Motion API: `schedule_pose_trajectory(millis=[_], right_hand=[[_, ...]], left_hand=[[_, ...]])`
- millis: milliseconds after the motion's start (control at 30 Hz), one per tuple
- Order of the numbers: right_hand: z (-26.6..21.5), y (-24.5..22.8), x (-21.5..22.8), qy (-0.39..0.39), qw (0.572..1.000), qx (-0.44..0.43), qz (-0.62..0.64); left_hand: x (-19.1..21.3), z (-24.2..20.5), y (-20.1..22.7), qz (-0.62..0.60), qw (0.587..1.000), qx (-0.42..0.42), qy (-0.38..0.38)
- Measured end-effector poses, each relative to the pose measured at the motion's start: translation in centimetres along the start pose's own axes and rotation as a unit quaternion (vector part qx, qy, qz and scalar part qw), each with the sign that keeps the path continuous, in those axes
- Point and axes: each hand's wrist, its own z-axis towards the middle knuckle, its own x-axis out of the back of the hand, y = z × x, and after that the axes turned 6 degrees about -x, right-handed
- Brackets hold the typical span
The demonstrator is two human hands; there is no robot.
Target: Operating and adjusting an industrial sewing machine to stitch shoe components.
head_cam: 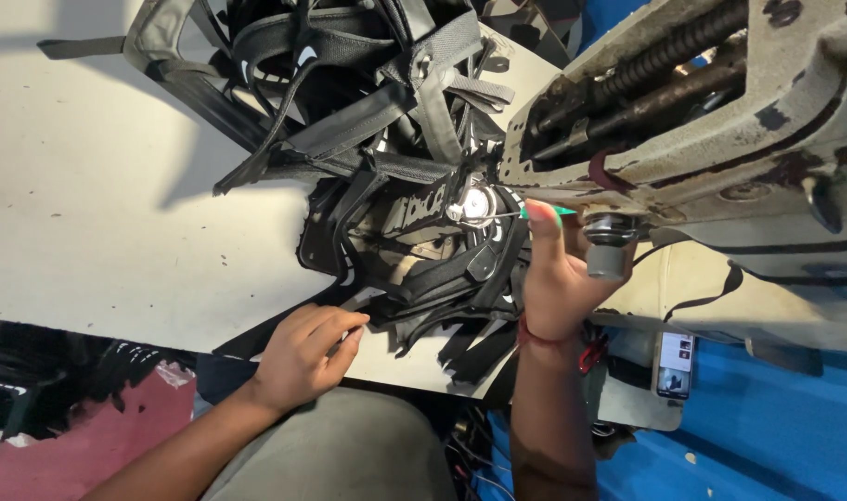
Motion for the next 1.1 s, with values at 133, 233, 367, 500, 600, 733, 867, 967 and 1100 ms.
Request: schedule_pose_trajectory(millis=[133,233,367,500,600,733,867,967,1100], right_hand=[[-0.4,4.1,1.4,-0.016,0.996,0.088,-0.021],[-0.5,2.0,0.6,-0.036,0.995,0.093,-0.011],[0.1,-1.6,-0.9,-0.040,0.999,0.005,0.022],[0.3,0.0,-0.7,-0.010,0.998,0.065,-0.007],[-0.9,5.1,1.3,-0.002,0.994,0.098,-0.057],[-0.7,0.7,-0.3,-0.037,0.993,0.084,-0.076],[0.1,0.5,-0.5,-0.034,0.999,0.039,0.010],[0.4,1.1,-0.5,-0.024,0.999,0.028,0.032],[-0.3,5.4,1.2,-0.019,0.998,0.047,-0.038]], left_hand=[[0.0,-0.1,0.0,0.000,1.000,-0.009,0.009],[0.0,-0.2,-0.1,0.005,1.000,-0.004,0.007],[0.1,-0.2,0.1,0.008,1.000,0.005,-0.001],[0.0,-0.2,0.1,0.004,1.000,0.000,0.005],[0.3,0.0,0.3,0.003,1.000,0.006,0.006],[-0.1,-0.3,-0.3,0.001,1.000,0.011,0.001],[0.2,0.0,0.1,0.002,1.000,0.001,0.002],[0.3,0.1,0.4,0.004,1.000,-0.003,0.006],[0.4,0.0,0.2,0.001,1.000,0.004,0.005]])
